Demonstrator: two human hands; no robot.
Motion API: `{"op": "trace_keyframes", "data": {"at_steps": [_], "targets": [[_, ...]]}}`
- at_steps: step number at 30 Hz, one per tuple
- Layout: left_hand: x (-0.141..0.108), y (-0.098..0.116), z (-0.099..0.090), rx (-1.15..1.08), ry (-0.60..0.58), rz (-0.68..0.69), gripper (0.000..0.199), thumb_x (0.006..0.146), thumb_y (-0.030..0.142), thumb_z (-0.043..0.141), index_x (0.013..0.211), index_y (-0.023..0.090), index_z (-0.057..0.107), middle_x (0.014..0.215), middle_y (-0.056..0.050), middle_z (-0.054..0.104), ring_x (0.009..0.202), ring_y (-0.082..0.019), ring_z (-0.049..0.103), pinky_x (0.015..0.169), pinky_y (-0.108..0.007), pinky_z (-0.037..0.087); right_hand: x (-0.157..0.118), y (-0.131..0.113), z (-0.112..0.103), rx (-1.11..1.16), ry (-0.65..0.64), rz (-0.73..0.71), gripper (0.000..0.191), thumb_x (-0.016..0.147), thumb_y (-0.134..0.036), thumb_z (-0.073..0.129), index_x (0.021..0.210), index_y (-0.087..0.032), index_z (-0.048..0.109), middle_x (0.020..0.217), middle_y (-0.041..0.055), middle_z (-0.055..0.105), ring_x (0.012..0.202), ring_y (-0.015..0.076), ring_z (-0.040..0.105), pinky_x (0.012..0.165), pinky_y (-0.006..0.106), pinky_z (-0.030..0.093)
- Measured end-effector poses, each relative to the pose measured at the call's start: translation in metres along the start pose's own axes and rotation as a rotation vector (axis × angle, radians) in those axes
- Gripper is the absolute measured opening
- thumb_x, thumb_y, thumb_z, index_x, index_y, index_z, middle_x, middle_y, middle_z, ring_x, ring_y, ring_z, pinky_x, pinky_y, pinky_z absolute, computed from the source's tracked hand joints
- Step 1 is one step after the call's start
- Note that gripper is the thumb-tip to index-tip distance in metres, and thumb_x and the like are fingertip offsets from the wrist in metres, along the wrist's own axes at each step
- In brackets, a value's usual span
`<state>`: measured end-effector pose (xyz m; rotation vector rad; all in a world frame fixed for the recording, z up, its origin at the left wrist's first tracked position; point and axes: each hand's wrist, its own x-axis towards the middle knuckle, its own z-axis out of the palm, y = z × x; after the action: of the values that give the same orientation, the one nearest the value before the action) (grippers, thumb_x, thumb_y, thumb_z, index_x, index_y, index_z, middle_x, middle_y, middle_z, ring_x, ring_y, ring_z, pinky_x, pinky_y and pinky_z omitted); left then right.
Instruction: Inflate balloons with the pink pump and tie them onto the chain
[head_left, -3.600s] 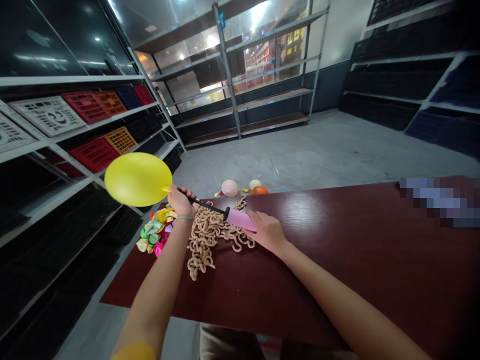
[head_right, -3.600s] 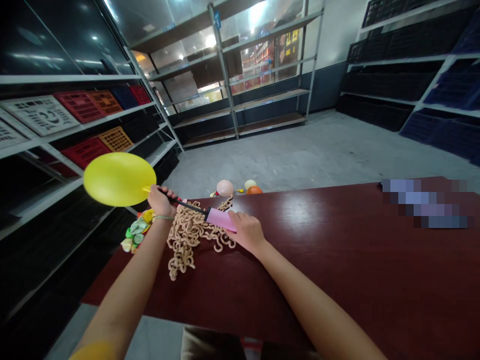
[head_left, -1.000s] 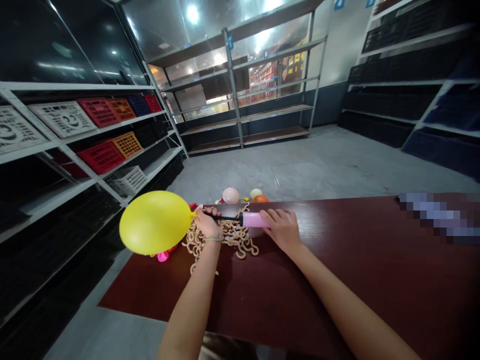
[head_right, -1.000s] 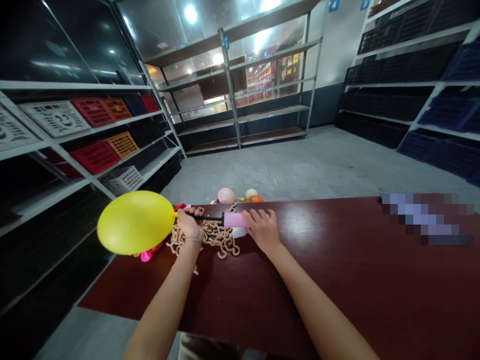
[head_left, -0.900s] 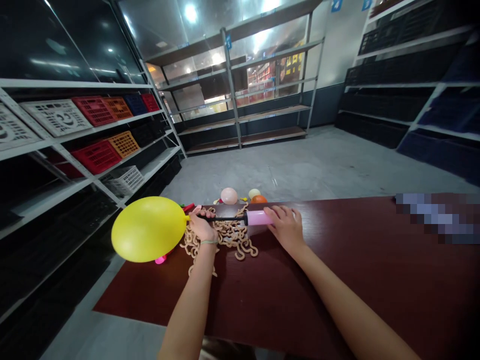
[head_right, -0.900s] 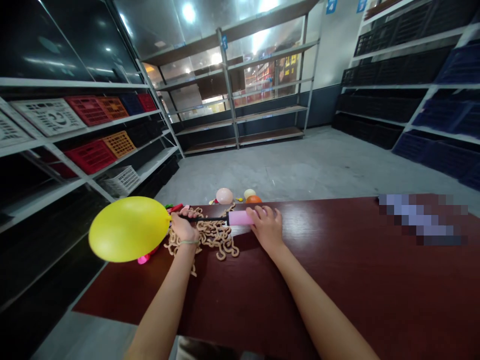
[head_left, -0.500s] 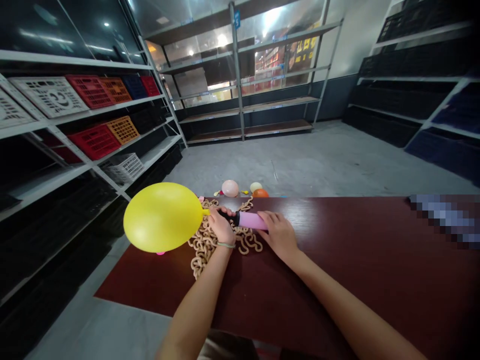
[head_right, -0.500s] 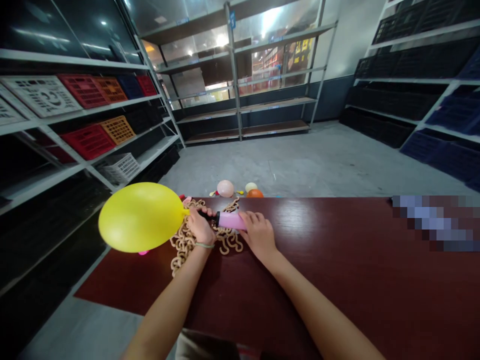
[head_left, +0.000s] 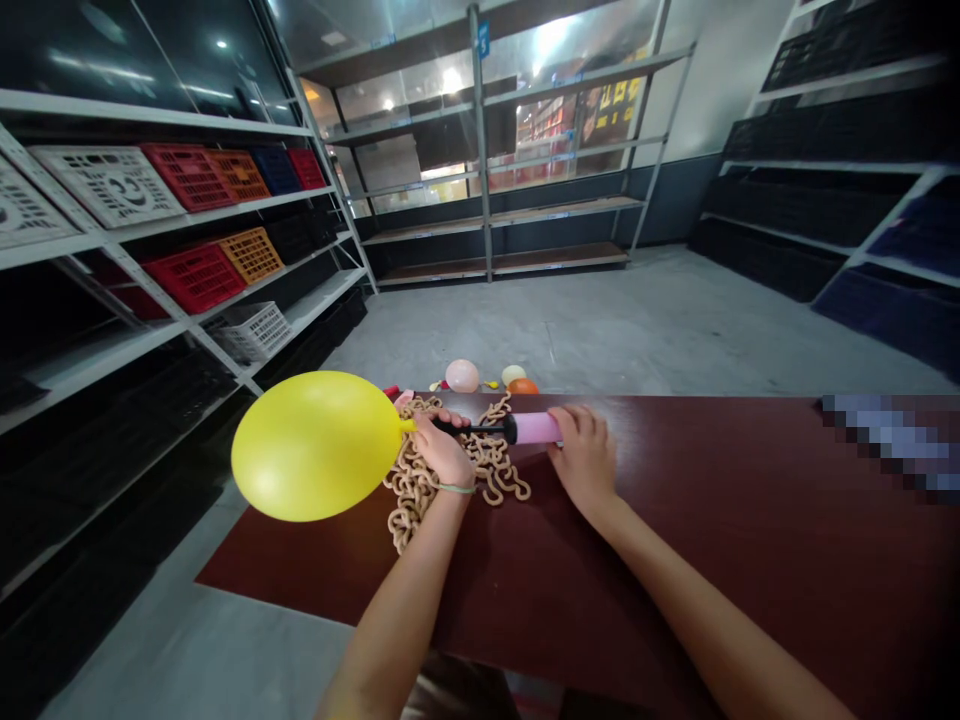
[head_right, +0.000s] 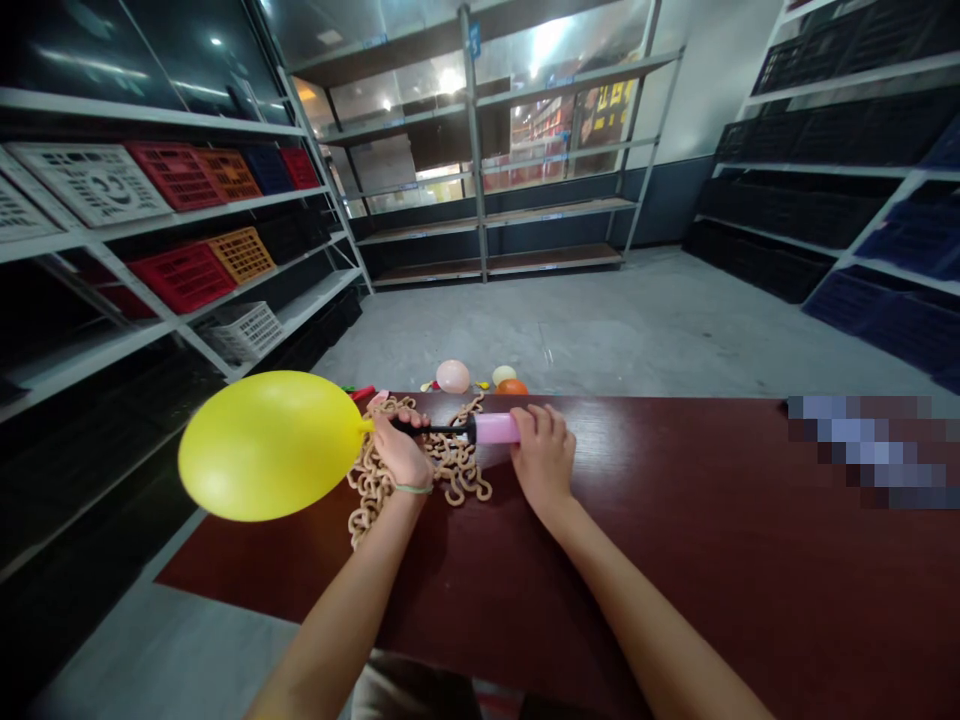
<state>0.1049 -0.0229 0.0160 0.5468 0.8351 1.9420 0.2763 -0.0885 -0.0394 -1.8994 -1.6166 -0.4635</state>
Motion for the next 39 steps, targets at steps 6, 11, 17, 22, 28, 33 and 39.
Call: {"op": "trace_keyframes", "data": {"at_steps": [6,11,17,22,28,33,39], "targets": [[-0.013,-0.009,0.002,-0.011,-0.162,-0.014,0.030,0.093,0.046,0.047,0.076,0.022,0.042,0.061,0.004,0.046,0.050,-0.011,0.049,0.054,-0.028,0.047,0.001,-0.005,-0.005,0.081,-0.085,-0.262,0.048,0.092,-0.029,0.056,0.139,-0.026,0.048,0.131,0.0090,0.061,0.120,0.0262,0.052,0.087,0.037,0.048],[-0.006,0.012,0.009,-0.064,-0.138,0.030,0.024,0.093,0.040,0.047,0.078,0.022,0.042,0.061,0.004,0.046,0.050,-0.011,0.049,0.056,-0.027,0.047,0.015,0.037,-0.002,-0.038,0.038,-0.241,0.041,0.093,-0.024,0.052,0.134,-0.019,0.052,0.137,0.0122,0.057,0.134,0.0296,0.043,0.101,0.042,0.043],[-0.014,0.016,0.008,-0.085,-0.114,0.066,0.027,0.093,0.042,0.049,0.077,0.022,0.043,0.061,0.004,0.044,0.050,-0.011,0.047,0.054,-0.026,0.045,0.010,0.021,-0.003,0.008,0.051,-0.014,0.031,0.088,-0.019,0.054,0.119,-0.017,0.056,0.124,0.0141,0.062,0.122,0.0317,0.050,0.092,0.043,0.047],[-0.027,-0.006,0.006,-0.034,-0.219,0.037,0.031,0.092,0.046,0.051,0.075,0.022,0.042,0.061,0.003,0.046,0.051,-0.012,0.050,0.058,-0.029,0.048,-0.002,-0.010,-0.010,0.106,-0.034,-0.118,0.039,0.088,-0.022,0.057,0.126,-0.022,0.054,0.124,0.0113,0.062,0.116,0.0271,0.054,0.087,0.038,0.047],[-0.017,0.002,0.008,-0.053,-0.247,0.036,0.027,0.092,0.040,0.050,0.075,0.021,0.043,0.061,0.004,0.048,0.051,-0.012,0.052,0.057,-0.030,0.049,0.008,0.028,-0.002,0.014,-0.061,-0.232,0.046,0.088,-0.023,0.057,0.133,-0.021,0.049,0.131,0.0121,0.059,0.124,0.0285,0.048,0.087,0.039,0.047],[-0.008,0.018,0.011,-0.089,-0.167,0.042,0.026,0.092,0.040,0.050,0.076,0.020,0.045,0.059,0.005,0.046,0.048,-0.011,0.048,0.053,-0.027,0.045,0.012,0.042,0.003,-0.035,0.045,-0.094,0.034,0.087,-0.018,0.053,0.121,-0.015,0.053,0.125,0.0162,0.059,0.120,0.0314,0.048,0.091,0.043,0.042],[-0.014,0.004,0.007,-0.089,-0.169,0.044,0.028,0.092,0.041,0.049,0.075,0.021,0.043,0.058,0.005,0.045,0.046,-0.010,0.047,0.050,-0.025,0.043,0.000,-0.011,-0.011,-0.006,-0.014,-0.072,0.034,0.086,-0.022,0.059,0.120,-0.022,0.055,0.119,0.0108,0.064,0.111,0.0291,0.053,0.084,0.040,0.038]]}}
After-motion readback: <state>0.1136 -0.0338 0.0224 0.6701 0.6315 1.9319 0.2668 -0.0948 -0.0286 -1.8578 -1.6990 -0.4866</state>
